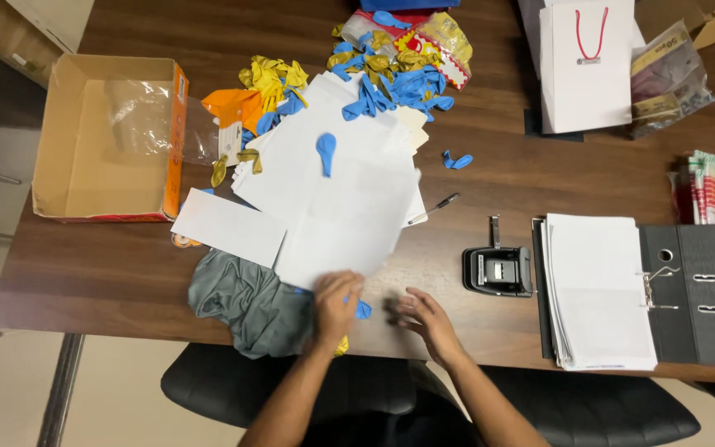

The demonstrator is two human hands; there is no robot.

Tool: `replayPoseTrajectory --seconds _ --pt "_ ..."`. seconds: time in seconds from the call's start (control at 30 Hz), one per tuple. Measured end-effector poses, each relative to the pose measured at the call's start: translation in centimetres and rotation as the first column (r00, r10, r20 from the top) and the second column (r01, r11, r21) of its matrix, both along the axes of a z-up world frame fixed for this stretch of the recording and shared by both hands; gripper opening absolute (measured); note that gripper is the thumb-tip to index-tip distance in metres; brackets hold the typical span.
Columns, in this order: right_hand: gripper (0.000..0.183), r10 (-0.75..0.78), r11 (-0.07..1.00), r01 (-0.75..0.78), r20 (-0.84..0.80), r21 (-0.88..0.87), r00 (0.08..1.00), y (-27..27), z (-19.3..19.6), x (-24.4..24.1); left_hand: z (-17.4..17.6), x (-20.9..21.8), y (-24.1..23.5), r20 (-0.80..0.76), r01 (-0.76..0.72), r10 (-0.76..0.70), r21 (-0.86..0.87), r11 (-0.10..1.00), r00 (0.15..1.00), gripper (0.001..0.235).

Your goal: Organize documents by punching holes and filing them into a ring binder.

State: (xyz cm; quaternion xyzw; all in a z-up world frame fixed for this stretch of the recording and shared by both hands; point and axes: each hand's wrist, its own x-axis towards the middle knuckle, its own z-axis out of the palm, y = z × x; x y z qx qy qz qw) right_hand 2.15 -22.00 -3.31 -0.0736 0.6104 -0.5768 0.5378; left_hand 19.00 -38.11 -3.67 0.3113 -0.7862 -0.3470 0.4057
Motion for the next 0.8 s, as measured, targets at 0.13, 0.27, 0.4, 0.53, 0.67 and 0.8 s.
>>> replayPoseTrajectory --seconds 0.13,0.27,0.4,0.53,0.67,0.8 --pt "0.052 -0.121 0.993 0.119 0.235 0.023 0.964 -1.2 -2.7 -0.7 0.7 0.8 6.1 0.044 0.143 -0.151 0.14 0.98 0.988 0.007" --pt "0.048 -0.183 0.982 0.173 0.158 0.078 0.97 -1.6 -4.1 -0.5 1.0 1.2 8.3 0.025 0.369 -0.386 0.244 0.897 0.922 0.023" --pt "0.045 -0.17 0.968 0.16 0.037 0.192 0.985 -1.9 -1.1 -0.1 -3.9 1.6 6.2 0.085 0.154 -0.221 0.48 0.864 0.972 0.03" --pt "0.038 -0.019 0.979 0.033 -0.074 0.203 0.997 -1.7 2.9 0.0 -4.8 1.0 0.9 0.229 -0.069 -0.104 0.641 0.765 0.968 0.039" --pt "0.029 0.274 0.961 -0.255 -0.229 0.112 0.934 -2.0 7.3 0.4 -6.0 -0.3 -1.9 0.096 -0.081 0.0 0.84 0.537 0.995 0.057" --pt "0.028 0.322 0.943 -0.332 -0.322 0.026 0.89 -1.8 8.7 0.2 -6.9 -1.0 -3.2 -0.161 0.133 0.241 0.983 0.128 0.957 0.066"
